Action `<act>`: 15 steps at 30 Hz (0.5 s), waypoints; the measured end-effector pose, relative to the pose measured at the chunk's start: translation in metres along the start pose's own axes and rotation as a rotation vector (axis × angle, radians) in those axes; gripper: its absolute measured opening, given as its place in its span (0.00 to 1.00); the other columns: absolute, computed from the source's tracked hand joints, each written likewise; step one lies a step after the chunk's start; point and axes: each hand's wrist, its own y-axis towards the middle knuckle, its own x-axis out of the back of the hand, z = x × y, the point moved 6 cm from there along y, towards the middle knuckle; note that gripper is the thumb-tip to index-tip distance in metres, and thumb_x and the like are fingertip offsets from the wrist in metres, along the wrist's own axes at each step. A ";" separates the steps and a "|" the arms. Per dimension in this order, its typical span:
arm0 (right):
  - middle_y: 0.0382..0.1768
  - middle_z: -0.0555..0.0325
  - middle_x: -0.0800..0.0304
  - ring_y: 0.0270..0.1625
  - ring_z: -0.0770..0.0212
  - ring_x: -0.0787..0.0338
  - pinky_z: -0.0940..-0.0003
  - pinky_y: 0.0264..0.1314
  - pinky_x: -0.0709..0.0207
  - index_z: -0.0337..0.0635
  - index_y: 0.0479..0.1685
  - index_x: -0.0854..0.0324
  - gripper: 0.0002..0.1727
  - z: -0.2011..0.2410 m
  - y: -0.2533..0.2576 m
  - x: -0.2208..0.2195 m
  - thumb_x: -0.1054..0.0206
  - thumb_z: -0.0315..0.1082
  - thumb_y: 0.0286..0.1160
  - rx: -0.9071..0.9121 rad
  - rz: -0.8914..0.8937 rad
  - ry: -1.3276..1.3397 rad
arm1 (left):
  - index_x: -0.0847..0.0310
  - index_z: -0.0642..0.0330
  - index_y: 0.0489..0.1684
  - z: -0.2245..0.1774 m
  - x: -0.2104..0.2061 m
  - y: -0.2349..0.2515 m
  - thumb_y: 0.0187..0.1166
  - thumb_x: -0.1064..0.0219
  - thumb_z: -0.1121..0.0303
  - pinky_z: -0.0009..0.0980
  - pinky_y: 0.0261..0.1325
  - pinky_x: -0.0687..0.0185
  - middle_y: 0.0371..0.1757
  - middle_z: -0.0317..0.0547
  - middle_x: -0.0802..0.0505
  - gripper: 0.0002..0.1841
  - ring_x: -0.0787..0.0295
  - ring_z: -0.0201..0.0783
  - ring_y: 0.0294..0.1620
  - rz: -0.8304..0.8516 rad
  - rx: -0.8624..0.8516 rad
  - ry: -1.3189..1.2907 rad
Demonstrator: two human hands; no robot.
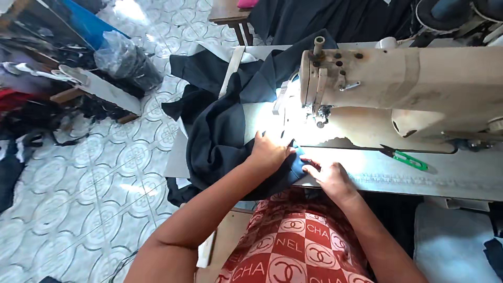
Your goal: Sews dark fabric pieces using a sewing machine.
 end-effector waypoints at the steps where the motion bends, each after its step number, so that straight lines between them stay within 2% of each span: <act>1: 0.51 0.55 0.03 0.53 0.57 0.05 0.55 0.61 0.15 0.50 0.62 0.08 0.17 -0.001 0.000 0.000 0.37 0.42 0.84 0.009 -0.014 -0.018 | 0.15 0.44 0.72 0.002 -0.004 0.003 0.85 0.37 0.50 0.68 0.67 0.27 0.73 0.56 0.13 0.21 0.15 0.61 0.70 -0.077 -0.046 -0.012; 2: 0.51 0.55 0.02 0.54 0.56 0.05 0.55 0.61 0.14 0.50 0.61 0.08 0.17 -0.001 -0.001 -0.001 0.38 0.41 0.84 0.029 -0.040 -0.042 | 0.15 0.42 0.72 0.007 -0.011 0.004 0.84 0.37 0.50 0.67 0.67 0.25 0.74 0.53 0.14 0.21 0.16 0.58 0.72 -0.158 -0.092 -0.041; 4: 0.52 0.55 0.02 0.56 0.55 0.04 0.54 0.63 0.14 0.51 0.60 0.07 0.17 -0.001 -0.002 -0.002 0.39 0.42 0.85 0.069 -0.103 -0.101 | 0.17 0.39 0.75 0.020 -0.027 0.005 0.86 0.42 0.46 0.65 0.74 0.31 0.79 0.45 0.17 0.23 0.23 0.51 0.80 -0.249 -0.129 -0.127; 6: 0.51 0.51 0.04 0.58 0.50 0.07 0.53 0.62 0.15 0.50 0.55 0.05 0.16 0.005 -0.003 -0.003 0.35 0.45 0.82 0.125 -0.216 -0.154 | 0.21 0.42 0.80 0.028 -0.038 0.004 0.90 0.49 0.47 0.66 0.82 0.43 0.83 0.42 0.21 0.25 0.29 0.49 0.86 -0.261 -0.126 -0.206; 7: 0.51 0.49 0.07 0.58 0.48 0.09 0.53 0.61 0.15 0.50 0.53 0.05 0.17 0.010 -0.002 -0.004 0.32 0.48 0.79 0.154 -0.271 -0.176 | 0.21 0.46 0.80 0.030 -0.040 0.002 0.91 0.50 0.50 0.67 0.84 0.45 0.83 0.43 0.20 0.25 0.29 0.49 0.86 -0.259 -0.118 -0.239; 10: 0.61 0.43 0.10 0.64 0.41 0.12 0.44 0.61 0.17 0.46 0.64 0.10 0.35 0.020 0.003 -0.016 0.29 0.64 0.68 0.167 -0.274 -0.287 | 0.22 0.60 0.78 0.028 -0.024 -0.001 0.90 0.45 0.61 0.64 0.84 0.40 0.77 0.53 0.16 0.22 0.24 0.53 0.81 -0.209 -0.084 -0.319; 11: 0.62 0.41 0.10 0.65 0.39 0.12 0.42 0.60 0.17 0.43 0.67 0.13 0.40 0.021 0.005 -0.022 0.29 0.67 0.66 0.157 -0.266 -0.315 | 0.20 0.62 0.75 0.026 -0.014 -0.004 0.88 0.41 0.63 0.61 0.81 0.33 0.73 0.55 0.13 0.21 0.20 0.54 0.77 -0.208 -0.078 -0.335; 13: 0.59 0.36 0.10 0.62 0.38 0.10 0.42 0.58 0.16 0.35 0.63 0.13 0.44 0.018 0.008 -0.024 0.34 0.70 0.67 0.130 -0.311 -0.289 | 0.17 0.60 0.71 0.025 0.007 -0.015 0.82 0.32 0.62 0.54 0.76 0.24 0.68 0.56 0.12 0.21 0.17 0.55 0.71 -0.206 -0.044 -0.364; 15: 0.55 0.35 0.10 0.58 0.39 0.08 0.45 0.58 0.14 0.30 0.56 0.12 0.44 0.016 0.012 -0.016 0.42 0.70 0.76 0.087 -0.341 -0.200 | 0.16 0.61 0.65 0.028 0.017 -0.035 0.79 0.27 0.56 0.54 0.74 0.22 0.67 0.56 0.12 0.23 0.16 0.55 0.72 -0.166 0.027 -0.367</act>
